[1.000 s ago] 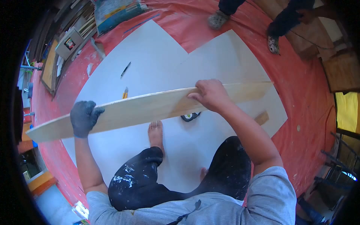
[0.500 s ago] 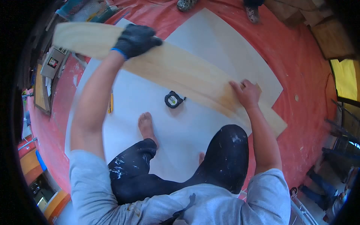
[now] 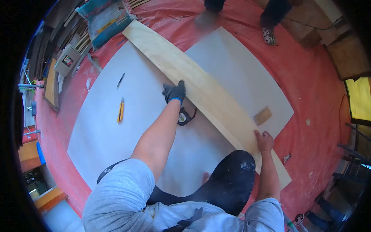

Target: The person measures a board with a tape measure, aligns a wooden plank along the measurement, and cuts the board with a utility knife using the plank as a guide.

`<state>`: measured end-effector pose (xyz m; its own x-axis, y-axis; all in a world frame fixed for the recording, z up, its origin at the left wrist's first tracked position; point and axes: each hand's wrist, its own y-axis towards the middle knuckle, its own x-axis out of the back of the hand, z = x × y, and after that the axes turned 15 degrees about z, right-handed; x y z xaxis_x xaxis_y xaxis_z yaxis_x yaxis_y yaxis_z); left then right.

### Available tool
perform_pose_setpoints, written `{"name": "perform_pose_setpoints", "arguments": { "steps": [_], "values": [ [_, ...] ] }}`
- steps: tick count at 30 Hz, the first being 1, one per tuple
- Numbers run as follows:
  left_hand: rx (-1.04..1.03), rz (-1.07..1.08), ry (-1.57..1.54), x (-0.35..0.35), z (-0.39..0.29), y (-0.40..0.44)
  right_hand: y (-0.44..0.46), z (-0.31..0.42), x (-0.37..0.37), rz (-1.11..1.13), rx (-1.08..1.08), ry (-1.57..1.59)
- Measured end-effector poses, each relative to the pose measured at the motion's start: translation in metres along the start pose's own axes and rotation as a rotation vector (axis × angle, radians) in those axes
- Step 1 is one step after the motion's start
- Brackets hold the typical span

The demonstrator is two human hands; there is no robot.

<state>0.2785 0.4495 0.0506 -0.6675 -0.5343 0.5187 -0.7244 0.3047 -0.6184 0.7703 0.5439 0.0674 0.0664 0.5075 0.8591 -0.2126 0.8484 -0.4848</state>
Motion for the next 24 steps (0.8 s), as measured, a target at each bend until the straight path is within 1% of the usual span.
{"name": "perform_pose_setpoints", "arguments": {
  "steps": [1,4,6,9,10,11,14,16,18,21,23,24],
  "values": [
    [0.165,0.110,-0.083,-0.006,0.010,0.006,0.000,-0.004,-0.003,-0.008,0.000,0.020],
    [-0.060,0.246,-0.356,-0.040,0.027,0.006,-0.003,-0.007,-0.012,0.001,-0.007,0.049],
    [-0.242,0.187,-0.210,-0.083,0.067,0.062,0.001,-0.007,-0.016,0.033,-0.011,0.031],
    [-0.293,0.209,-0.213,-0.048,0.014,-0.005,0.011,-0.018,-0.021,0.031,-0.013,0.050],
    [-0.274,0.252,-0.307,-0.035,-0.003,-0.023,0.015,-0.021,-0.021,0.033,-0.021,0.037],
    [-0.255,0.294,-0.400,-0.030,-0.007,-0.028,0.018,-0.024,-0.021,0.036,-0.028,0.025],
    [-0.150,0.564,-0.541,-0.050,0.010,0.022,0.037,-0.028,-0.025,0.037,0.001,0.033],
    [-0.221,0.461,-0.420,-0.078,0.030,0.058,0.046,-0.031,-0.029,0.048,0.025,0.042],
    [-0.219,0.424,-0.314,-0.083,0.034,0.067,0.055,-0.031,-0.036,0.070,0.038,0.047],
    [-0.216,0.367,-0.117,-0.090,0.043,0.083,0.059,-0.028,-0.058,0.011,0.122,0.166],
    [-0.488,0.334,0.311,-0.080,0.045,0.080,0.066,-0.022,-0.063,-0.080,0.145,0.104],
    [-0.534,0.358,0.340,-0.075,0.046,0.079,0.070,-0.020,-0.064,-0.122,0.154,0.072]
  ]
}}
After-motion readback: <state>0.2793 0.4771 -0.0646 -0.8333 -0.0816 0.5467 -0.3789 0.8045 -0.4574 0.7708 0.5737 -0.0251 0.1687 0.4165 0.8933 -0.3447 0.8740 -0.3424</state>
